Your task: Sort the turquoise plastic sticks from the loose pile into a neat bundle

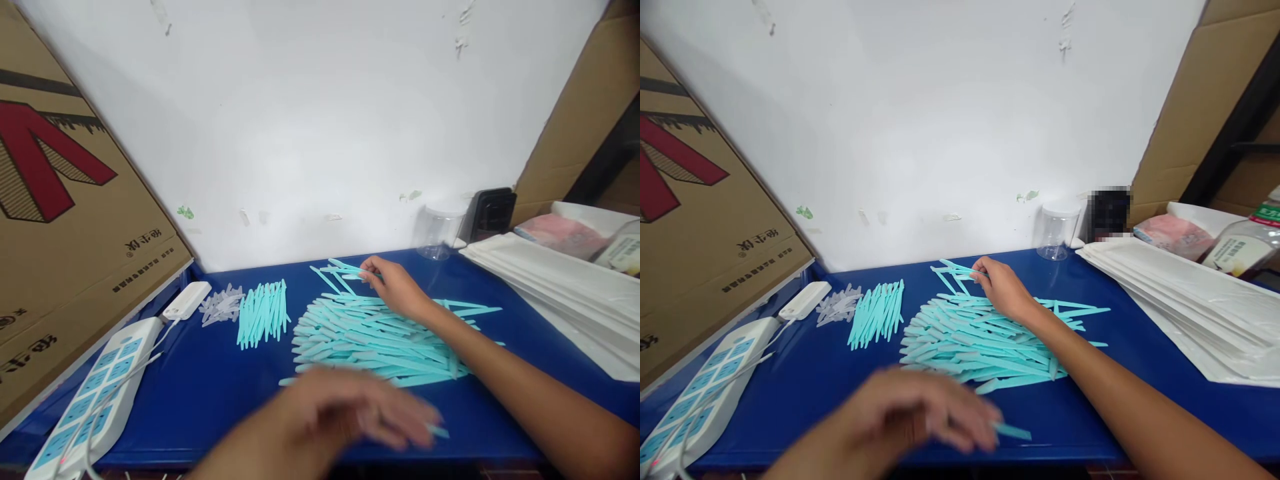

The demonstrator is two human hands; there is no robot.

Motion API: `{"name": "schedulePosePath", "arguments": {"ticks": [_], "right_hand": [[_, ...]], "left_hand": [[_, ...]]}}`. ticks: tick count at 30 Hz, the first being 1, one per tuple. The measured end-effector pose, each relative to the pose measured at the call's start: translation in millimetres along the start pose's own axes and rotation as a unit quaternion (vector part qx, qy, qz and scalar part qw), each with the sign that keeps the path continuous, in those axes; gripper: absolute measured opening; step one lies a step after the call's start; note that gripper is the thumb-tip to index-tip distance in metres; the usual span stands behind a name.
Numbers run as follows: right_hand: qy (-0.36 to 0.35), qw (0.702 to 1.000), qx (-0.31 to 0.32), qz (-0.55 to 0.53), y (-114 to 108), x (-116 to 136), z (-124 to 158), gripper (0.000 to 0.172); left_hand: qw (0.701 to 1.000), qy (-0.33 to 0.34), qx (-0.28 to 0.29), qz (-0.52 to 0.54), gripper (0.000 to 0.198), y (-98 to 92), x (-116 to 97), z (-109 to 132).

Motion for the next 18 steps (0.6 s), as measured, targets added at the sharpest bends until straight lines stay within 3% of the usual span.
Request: {"name": "schedulePosePath", "arguments": {"ticks": [3, 6, 9, 13, 18], "right_hand": [[0.002, 0.999, -0.026, -0.028, -4.6, -9.4, -3.6, 0.019], [0.021, 0.996, -0.042, -0.07, -8.4, -23.0, -8.2, 0.021], [0.037, 0.993, -0.035, -0.103, -8.6, -29.7, -10.6, 0.023], [0.013, 0.993, -0.017, -0.117, -5.2, -18.5, -8.6, 0.02], [-0.02, 0.992, 0.001, -0.122, -1.0, 2.2, -3.7, 0.019]], "left_hand": [[0.975, 0.034, -0.085, 0.203, 0.033, -77.6, 12.5, -28.9], [0.957, 0.009, -0.137, 0.254, 0.034, -120.7, 43.4, -48.8], [0.96, -0.031, -0.173, 0.216, 0.032, -128.7, 71.4, -51.0], [0.963, -0.078, -0.259, 0.0, 0.025, -128.5, 84.4, -39.4], [0.89, -0.072, -0.383, -0.236, 0.02, -135.6, 73.2, -28.5]]}}
Point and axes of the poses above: each hand's wrist, its own z-axis away from the middle knuckle, its own y-axis out of the palm, x = y × z, the point moved 5 cm from there along -z, towards the middle knuckle, and after that the axes turned 7 degrees about x, right-handed, at the moved point
